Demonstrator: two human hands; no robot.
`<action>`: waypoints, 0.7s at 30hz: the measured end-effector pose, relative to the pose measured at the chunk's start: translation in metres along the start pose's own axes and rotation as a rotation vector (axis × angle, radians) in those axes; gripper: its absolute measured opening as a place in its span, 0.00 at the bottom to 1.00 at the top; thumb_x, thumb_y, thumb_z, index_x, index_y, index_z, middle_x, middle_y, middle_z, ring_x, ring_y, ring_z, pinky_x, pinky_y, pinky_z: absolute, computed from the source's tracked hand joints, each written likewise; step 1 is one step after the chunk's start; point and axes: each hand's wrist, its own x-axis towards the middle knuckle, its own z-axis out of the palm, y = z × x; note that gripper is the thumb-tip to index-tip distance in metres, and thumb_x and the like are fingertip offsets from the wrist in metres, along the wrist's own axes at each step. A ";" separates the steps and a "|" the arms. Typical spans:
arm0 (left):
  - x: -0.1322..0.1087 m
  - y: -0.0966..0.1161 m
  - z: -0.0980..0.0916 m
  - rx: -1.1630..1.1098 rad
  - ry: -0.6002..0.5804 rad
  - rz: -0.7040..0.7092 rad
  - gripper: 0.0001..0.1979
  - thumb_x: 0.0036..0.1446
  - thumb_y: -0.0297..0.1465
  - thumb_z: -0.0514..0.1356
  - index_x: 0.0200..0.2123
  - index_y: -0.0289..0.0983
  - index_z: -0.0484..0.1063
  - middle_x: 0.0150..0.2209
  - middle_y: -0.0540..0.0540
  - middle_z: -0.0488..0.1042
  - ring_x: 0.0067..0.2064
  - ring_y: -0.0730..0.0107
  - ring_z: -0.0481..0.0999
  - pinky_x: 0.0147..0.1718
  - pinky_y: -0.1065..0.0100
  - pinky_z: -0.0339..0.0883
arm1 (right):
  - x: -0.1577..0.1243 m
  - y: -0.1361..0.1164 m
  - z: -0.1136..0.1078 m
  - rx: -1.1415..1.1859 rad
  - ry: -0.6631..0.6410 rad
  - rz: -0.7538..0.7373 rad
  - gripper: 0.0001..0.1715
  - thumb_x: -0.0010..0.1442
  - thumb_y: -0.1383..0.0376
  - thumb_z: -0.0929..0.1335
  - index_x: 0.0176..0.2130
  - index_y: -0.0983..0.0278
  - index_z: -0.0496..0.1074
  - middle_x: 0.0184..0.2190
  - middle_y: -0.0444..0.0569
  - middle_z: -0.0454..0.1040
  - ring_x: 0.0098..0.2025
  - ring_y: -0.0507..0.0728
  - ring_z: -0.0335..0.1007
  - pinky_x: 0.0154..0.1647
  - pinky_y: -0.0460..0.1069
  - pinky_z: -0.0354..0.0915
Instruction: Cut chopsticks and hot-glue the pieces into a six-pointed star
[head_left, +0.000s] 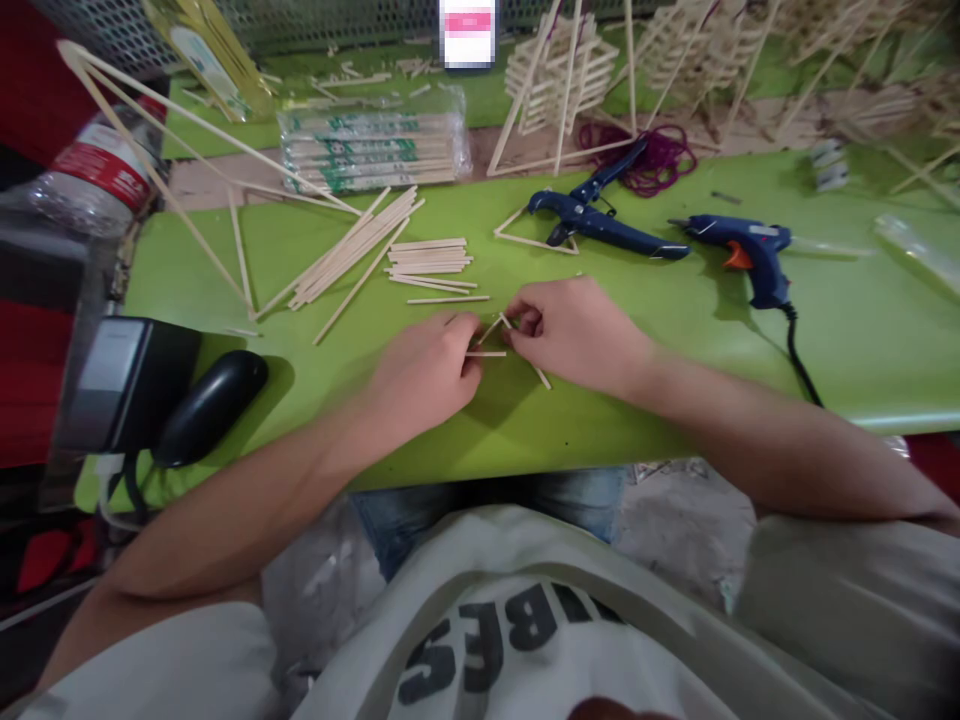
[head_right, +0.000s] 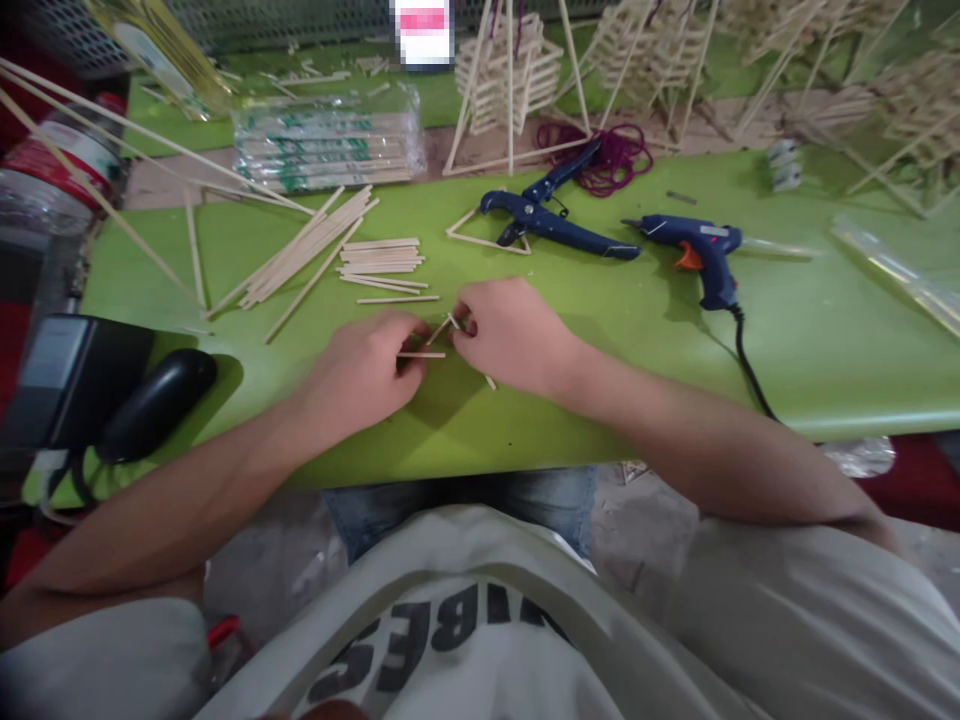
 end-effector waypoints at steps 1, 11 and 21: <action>0.000 0.001 0.000 0.004 -0.002 -0.001 0.13 0.78 0.26 0.65 0.59 0.35 0.86 0.56 0.33 0.90 0.54 0.44 0.92 0.50 0.53 0.83 | 0.000 0.000 0.000 0.002 0.000 0.000 0.09 0.71 0.70 0.76 0.47 0.64 0.91 0.38 0.49 0.91 0.38 0.60 0.83 0.45 0.55 0.68; 0.003 0.003 -0.002 0.050 -0.034 -0.023 0.11 0.80 0.28 0.65 0.57 0.36 0.86 0.55 0.34 0.91 0.55 0.42 0.92 0.51 0.52 0.82 | 0.001 -0.005 -0.004 -0.037 -0.025 0.006 0.09 0.70 0.71 0.74 0.43 0.63 0.89 0.36 0.50 0.90 0.37 0.60 0.81 0.45 0.55 0.68; 0.003 -0.005 0.003 -0.042 0.025 0.012 0.11 0.76 0.30 0.66 0.55 0.37 0.87 0.50 0.36 0.91 0.50 0.47 0.90 0.47 0.54 0.80 | 0.001 0.046 -0.041 -0.076 -0.218 -0.237 0.04 0.68 0.63 0.79 0.41 0.59 0.91 0.35 0.47 0.89 0.36 0.58 0.76 0.42 0.55 0.64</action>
